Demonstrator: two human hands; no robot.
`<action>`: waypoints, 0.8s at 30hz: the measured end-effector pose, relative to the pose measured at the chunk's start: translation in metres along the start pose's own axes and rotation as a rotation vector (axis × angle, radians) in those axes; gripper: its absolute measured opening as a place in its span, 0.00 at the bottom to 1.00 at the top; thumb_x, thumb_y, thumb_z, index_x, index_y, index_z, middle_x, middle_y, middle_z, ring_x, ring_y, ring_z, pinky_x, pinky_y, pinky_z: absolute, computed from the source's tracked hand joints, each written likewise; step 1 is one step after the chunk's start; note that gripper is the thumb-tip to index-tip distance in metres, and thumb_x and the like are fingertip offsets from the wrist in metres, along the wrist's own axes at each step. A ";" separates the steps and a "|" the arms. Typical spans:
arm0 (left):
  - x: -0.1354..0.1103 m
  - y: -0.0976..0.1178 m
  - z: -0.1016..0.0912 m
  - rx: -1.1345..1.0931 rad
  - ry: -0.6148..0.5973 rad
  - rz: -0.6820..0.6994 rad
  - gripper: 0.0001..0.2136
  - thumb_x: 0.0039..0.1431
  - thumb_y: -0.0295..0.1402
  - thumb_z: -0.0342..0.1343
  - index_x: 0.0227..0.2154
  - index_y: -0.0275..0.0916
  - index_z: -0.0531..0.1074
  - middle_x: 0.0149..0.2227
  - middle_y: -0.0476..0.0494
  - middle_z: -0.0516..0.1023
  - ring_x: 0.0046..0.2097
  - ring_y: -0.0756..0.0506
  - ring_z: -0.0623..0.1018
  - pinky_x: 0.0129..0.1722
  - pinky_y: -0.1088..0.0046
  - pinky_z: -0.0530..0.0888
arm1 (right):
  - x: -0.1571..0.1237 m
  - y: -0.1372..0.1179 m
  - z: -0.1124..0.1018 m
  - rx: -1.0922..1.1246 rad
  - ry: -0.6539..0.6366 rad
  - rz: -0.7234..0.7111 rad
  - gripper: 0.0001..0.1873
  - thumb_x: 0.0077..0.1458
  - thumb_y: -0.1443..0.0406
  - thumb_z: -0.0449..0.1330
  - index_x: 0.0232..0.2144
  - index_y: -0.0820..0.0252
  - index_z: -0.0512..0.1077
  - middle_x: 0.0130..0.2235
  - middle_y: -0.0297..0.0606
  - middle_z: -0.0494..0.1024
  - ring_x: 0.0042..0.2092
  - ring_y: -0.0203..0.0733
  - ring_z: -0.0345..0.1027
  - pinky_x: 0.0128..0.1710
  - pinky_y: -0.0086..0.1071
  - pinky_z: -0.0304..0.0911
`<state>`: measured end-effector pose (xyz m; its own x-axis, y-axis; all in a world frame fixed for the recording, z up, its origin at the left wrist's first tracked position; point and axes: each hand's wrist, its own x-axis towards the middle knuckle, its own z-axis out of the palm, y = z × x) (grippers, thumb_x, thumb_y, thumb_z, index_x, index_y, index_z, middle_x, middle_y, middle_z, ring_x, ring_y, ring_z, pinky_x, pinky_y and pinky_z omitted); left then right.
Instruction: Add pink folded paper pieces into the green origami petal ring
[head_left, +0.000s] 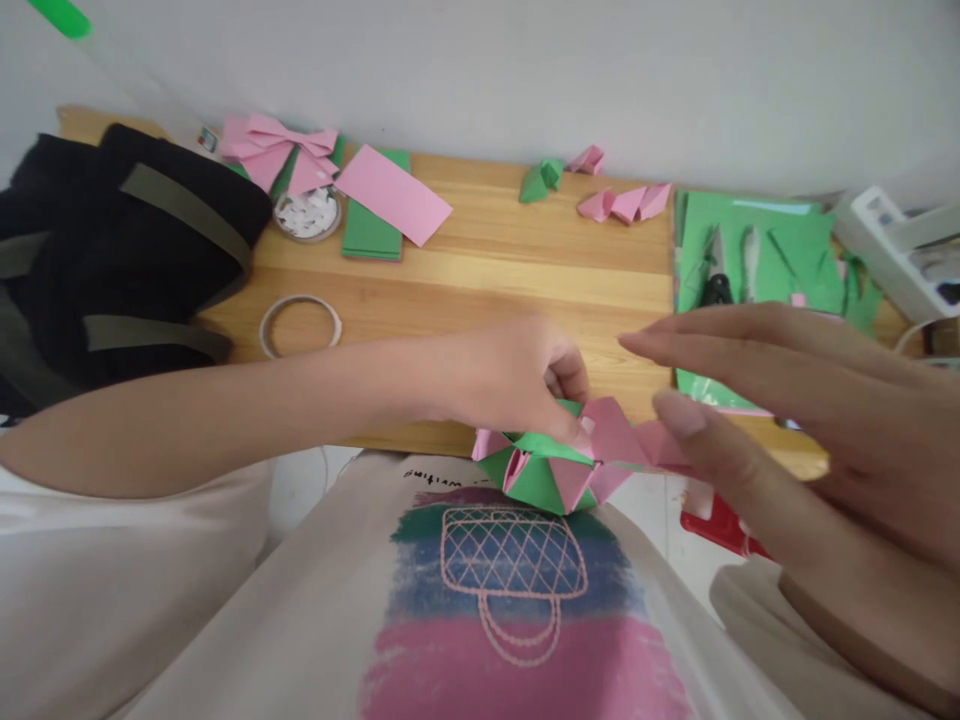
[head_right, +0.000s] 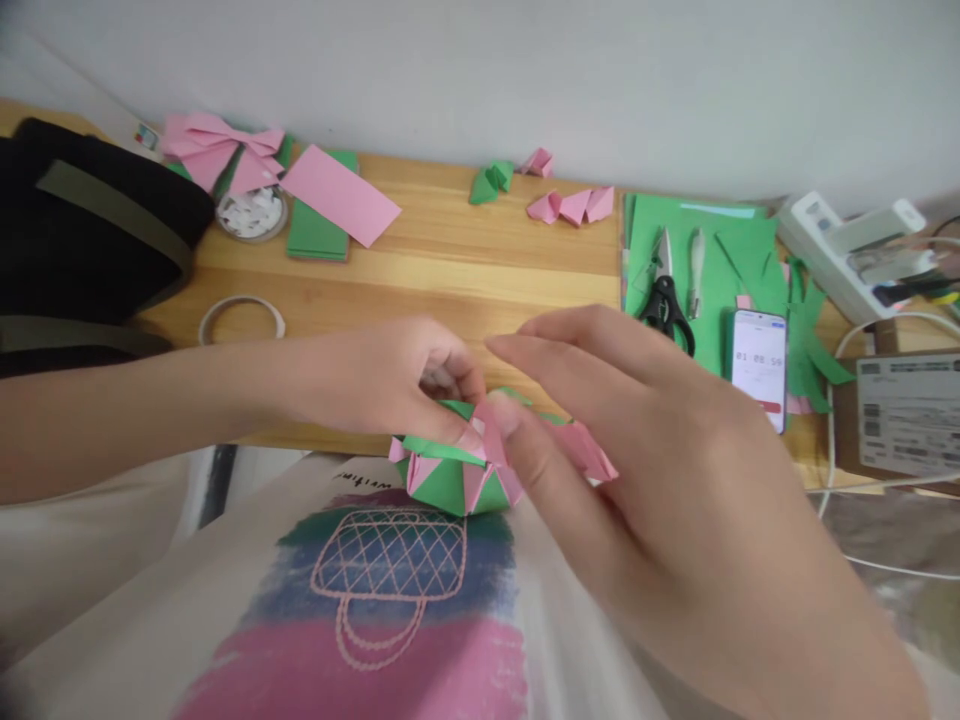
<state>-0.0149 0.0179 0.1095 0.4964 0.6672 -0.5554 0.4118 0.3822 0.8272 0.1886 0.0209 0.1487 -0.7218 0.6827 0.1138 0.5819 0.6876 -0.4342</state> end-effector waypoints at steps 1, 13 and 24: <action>0.000 0.001 -0.001 0.001 0.009 0.010 0.05 0.46 0.32 0.62 0.27 0.37 0.75 0.24 0.51 0.75 0.24 0.52 0.72 0.22 0.78 0.65 | -0.002 0.000 0.002 -0.001 -0.011 0.014 0.11 0.62 0.56 0.54 0.44 0.49 0.71 0.45 0.38 0.77 0.43 0.46 0.73 0.32 0.38 0.68; -0.006 0.009 0.001 0.071 0.046 0.078 0.04 0.52 0.31 0.57 0.26 0.37 0.75 0.22 0.50 0.75 0.21 0.53 0.73 0.18 0.80 0.64 | -0.009 0.002 0.025 -0.015 0.064 -0.081 0.06 0.58 0.66 0.58 0.28 0.58 0.68 0.40 0.44 0.75 0.43 0.47 0.69 0.40 0.42 0.63; -0.007 0.003 0.006 0.149 0.106 0.186 0.08 0.56 0.32 0.54 0.25 0.36 0.76 0.22 0.50 0.77 0.23 0.51 0.76 0.20 0.81 0.66 | -0.013 0.000 0.031 -0.068 0.142 -0.068 0.05 0.56 0.67 0.59 0.29 0.58 0.66 0.40 0.45 0.77 0.43 0.52 0.70 0.39 0.45 0.63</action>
<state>-0.0124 0.0100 0.1154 0.4941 0.7835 -0.3768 0.4333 0.1538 0.8880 0.1864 0.0044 0.1194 -0.7027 0.6590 0.2681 0.5613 0.7451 -0.3602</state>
